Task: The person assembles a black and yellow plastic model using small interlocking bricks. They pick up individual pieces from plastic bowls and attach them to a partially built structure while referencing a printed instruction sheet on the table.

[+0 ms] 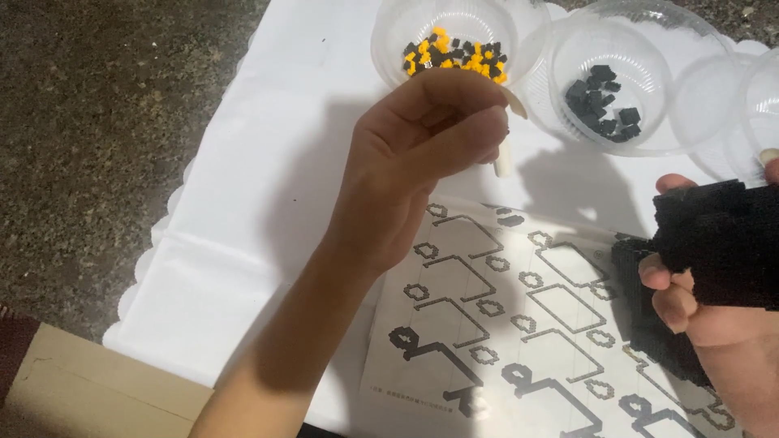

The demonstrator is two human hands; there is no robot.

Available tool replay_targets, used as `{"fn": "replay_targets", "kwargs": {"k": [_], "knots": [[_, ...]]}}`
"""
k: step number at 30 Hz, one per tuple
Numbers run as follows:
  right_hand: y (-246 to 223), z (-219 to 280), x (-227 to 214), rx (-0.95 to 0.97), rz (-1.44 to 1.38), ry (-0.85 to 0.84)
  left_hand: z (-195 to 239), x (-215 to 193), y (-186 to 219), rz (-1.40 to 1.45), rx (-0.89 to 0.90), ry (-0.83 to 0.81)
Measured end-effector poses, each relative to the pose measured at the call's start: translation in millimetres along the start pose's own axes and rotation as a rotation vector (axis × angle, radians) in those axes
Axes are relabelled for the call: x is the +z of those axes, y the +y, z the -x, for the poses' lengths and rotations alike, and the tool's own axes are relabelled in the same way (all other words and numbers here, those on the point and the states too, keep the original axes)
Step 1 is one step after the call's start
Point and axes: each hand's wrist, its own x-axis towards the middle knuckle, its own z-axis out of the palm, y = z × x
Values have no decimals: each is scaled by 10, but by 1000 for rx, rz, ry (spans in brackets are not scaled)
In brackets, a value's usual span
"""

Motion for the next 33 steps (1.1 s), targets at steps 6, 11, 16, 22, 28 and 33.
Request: {"fn": "replay_targets", "kwargs": {"k": [6, 11, 16, 22, 28, 33], "knots": [[37, 191, -76, -283, 89, 21, -1, 23, 45, -41, -7, -17], [62, 121, -59, -245, 36, 4, 3, 22, 55, -26, -14, -27], [59, 166, -48, -269, 54, 35, -1, -4, 26, -20, -5, -33], [46, 150, -31, -268, 71, 96, -7, 9, 41, -23, -16, -21], [127, 102, 128, -338, 149, 308, -3, 17, 70, -39, -26, -25], [72, 145, 33, -322, 154, 254, -10, 18, 71, -52, -25, -28]]}}
